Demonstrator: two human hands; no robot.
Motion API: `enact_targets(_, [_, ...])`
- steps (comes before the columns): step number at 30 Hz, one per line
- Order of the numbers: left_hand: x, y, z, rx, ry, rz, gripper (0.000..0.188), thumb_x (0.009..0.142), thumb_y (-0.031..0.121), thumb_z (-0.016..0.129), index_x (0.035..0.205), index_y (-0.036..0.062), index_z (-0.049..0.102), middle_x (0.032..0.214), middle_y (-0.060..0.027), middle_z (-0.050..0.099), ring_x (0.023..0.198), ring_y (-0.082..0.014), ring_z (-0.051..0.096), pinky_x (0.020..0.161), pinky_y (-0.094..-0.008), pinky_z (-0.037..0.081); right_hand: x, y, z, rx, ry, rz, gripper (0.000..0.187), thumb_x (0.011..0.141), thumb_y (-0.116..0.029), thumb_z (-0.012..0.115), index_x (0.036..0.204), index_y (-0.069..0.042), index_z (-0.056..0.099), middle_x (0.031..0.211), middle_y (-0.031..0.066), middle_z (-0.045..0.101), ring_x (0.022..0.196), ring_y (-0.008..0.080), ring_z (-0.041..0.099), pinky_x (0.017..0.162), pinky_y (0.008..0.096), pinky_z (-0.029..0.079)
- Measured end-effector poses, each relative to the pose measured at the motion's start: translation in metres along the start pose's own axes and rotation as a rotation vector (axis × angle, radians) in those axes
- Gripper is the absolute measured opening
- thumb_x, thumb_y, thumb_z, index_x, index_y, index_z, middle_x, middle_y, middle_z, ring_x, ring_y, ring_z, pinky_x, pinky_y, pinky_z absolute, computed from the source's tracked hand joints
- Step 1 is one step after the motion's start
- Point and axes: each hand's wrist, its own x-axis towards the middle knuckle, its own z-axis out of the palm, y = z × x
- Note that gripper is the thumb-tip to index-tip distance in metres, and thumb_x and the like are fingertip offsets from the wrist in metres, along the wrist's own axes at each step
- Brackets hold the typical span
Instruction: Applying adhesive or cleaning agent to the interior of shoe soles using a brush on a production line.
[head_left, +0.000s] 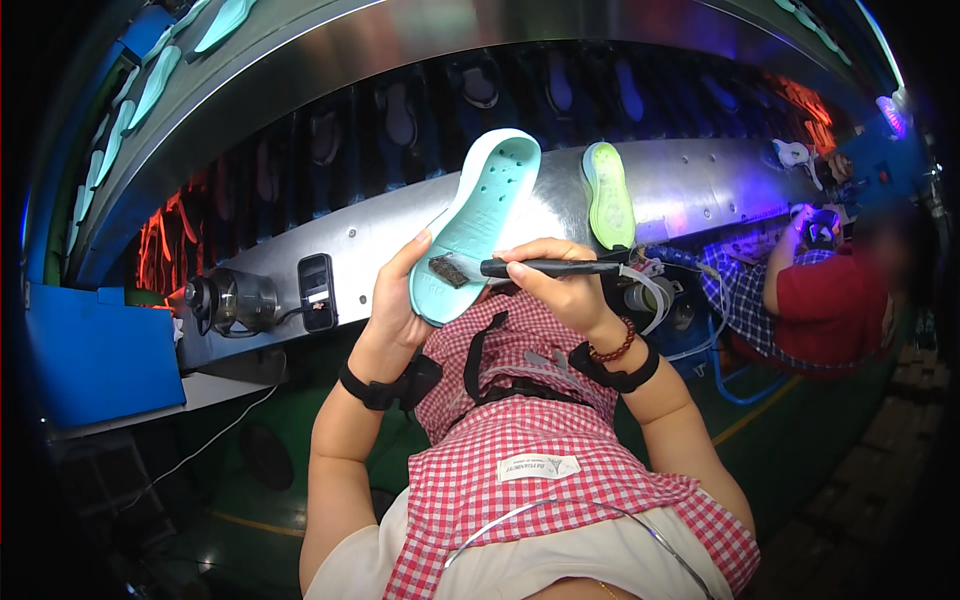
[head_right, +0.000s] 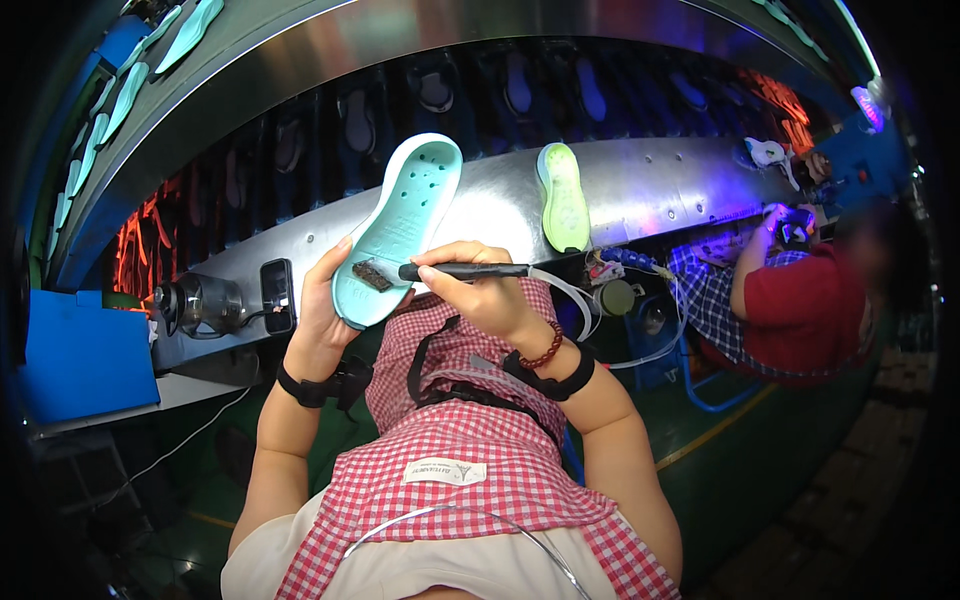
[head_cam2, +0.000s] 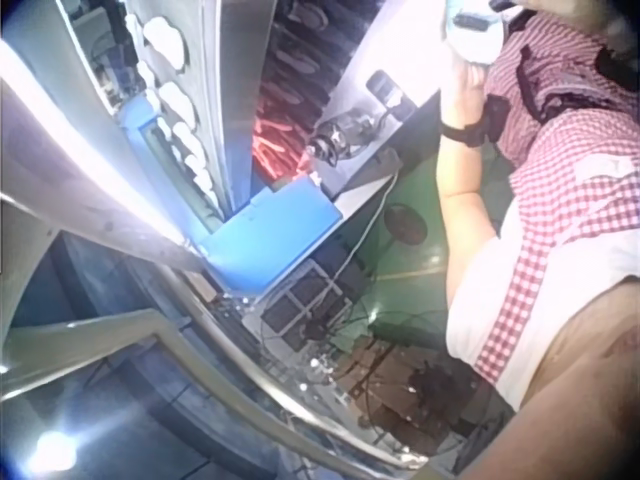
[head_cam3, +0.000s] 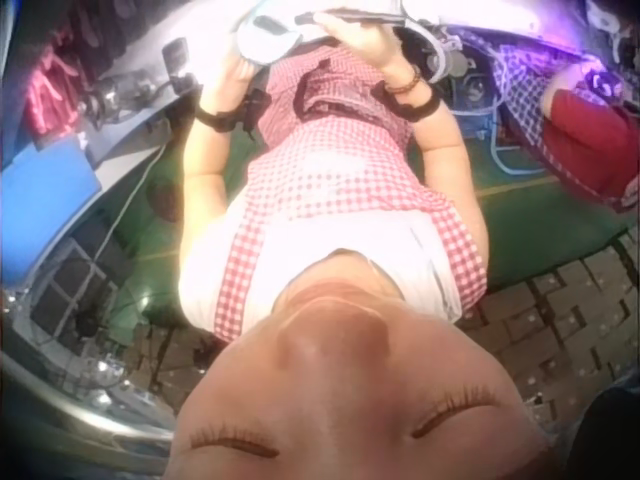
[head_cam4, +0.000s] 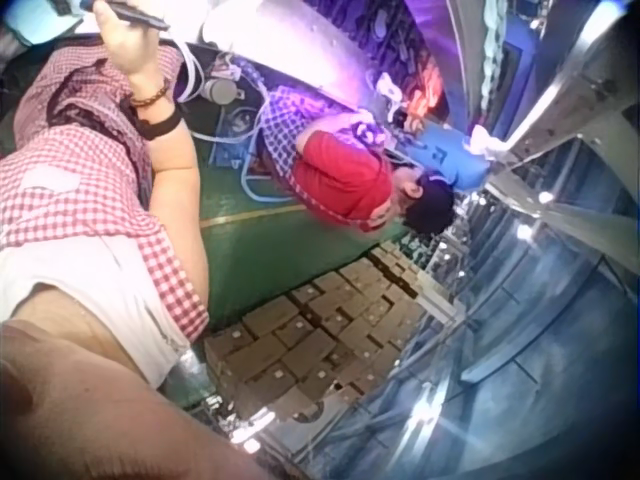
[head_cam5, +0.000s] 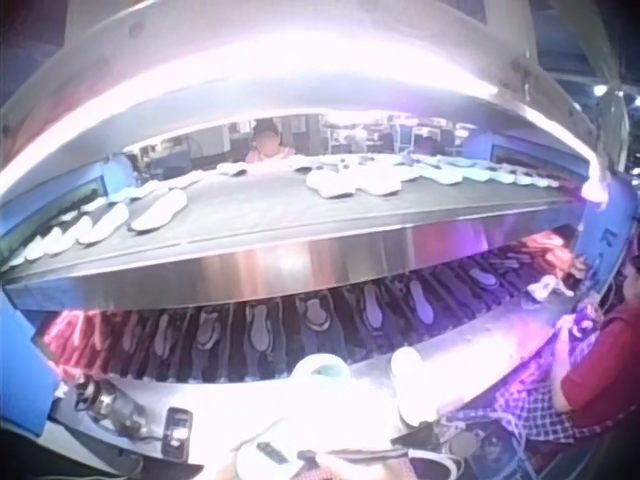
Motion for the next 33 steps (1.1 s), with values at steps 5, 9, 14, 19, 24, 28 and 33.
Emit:
enact_targets(5, [0.002,-0.001,-0.007,-0.022,0.025,0.013,0.041,0.088,0.026,0.04,0.118,-0.0027,0.041,0.106,-0.0223,0.055,0.089,-0.0333,0.061,0.071,-0.0472,0.055,0.002,0.005,0.005,-0.231,0.157,-0.204,0.015,0.076,-0.004,0.062,0.088,0.002,0.065,0.082,0.0117,0.065,0.072,0.0136,0.061,0.065,0.0231,0.047])
enact_targets(9, [0.003,-0.008,-0.016,-0.014,0.058,0.0,0.044,0.088,0.028,0.04,0.12,-0.0022,0.04,0.108,-0.0218,0.054,0.089,-0.0344,0.06,0.071,-0.0492,0.054,0.01,0.014,0.001,-0.251,0.257,-0.197,0.014,0.073,-0.003,0.062,0.087,0.001,0.065,0.079,0.0123,0.065,0.071,0.019,0.062,0.065,0.0266,0.046])
enact_targets(14, [0.005,-0.015,-0.02,0.011,0.049,-0.025,0.047,0.088,0.029,0.041,0.123,-0.0033,0.038,0.111,-0.0221,0.053,0.093,-0.0347,0.059,0.073,-0.0507,0.052,0.03,0.03,-0.007,-0.542,0.416,-0.375,0.015,0.072,-0.001,0.063,0.088,-0.001,0.063,0.082,0.0137,0.065,0.075,0.0255,0.062,0.066,0.0293,0.047])
enact_targets(19, [0.008,-0.011,-0.019,-0.023,0.051,-0.037,0.048,0.089,0.029,0.041,0.122,-0.0049,0.039,0.112,-0.0214,0.054,0.097,-0.0345,0.058,0.076,-0.0508,0.051,0.015,0.025,0.013,-0.682,0.263,-0.493,0.02,0.069,0.001,0.063,0.089,0.002,0.061,0.086,0.0156,0.064,0.075,0.0267,0.062,0.066,0.0315,0.048])
enact_targets(24, [0.017,-0.004,-0.03,-0.172,0.173,-0.046,0.044,0.09,0.029,0.039,0.12,-0.0039,0.043,0.111,-0.0208,0.055,0.096,-0.0326,0.058,0.077,-0.049,0.05,-0.007,0.006,0.02,-0.408,-0.058,-0.413,0.018,0.07,0.001,0.063,0.088,0.002,0.062,0.085,0.0142,0.065,0.074,0.0222,0.064,0.067,0.027,0.049])
enact_targets(28, [-0.001,0.024,-0.01,0.096,-0.068,0.027,0.048,0.09,0.032,0.038,0.123,-0.0035,0.04,0.112,-0.0199,0.055,0.096,-0.0309,0.059,0.082,-0.0416,0.049,-0.007,-0.014,-0.024,0.432,0.038,0.159,0.02,0.08,-0.006,0.055,0.095,0.005,0.06,0.092,0.0184,0.063,0.074,0.0186,0.061,0.069,0.0287,0.049])
enact_targets(33, [0.012,0.097,0.073,0.201,-0.252,0.315,0.054,0.09,0.035,0.028,0.123,-0.0068,0.038,0.107,-0.0255,0.054,0.091,-0.0366,0.059,0.08,-0.0449,0.049,-0.019,-0.005,-0.068,0.794,0.367,0.007,0.018,0.083,-0.006,0.053,0.098,0.003,0.058,0.099,0.0214,0.06,0.078,0.0178,0.058,0.072,0.0267,0.047])
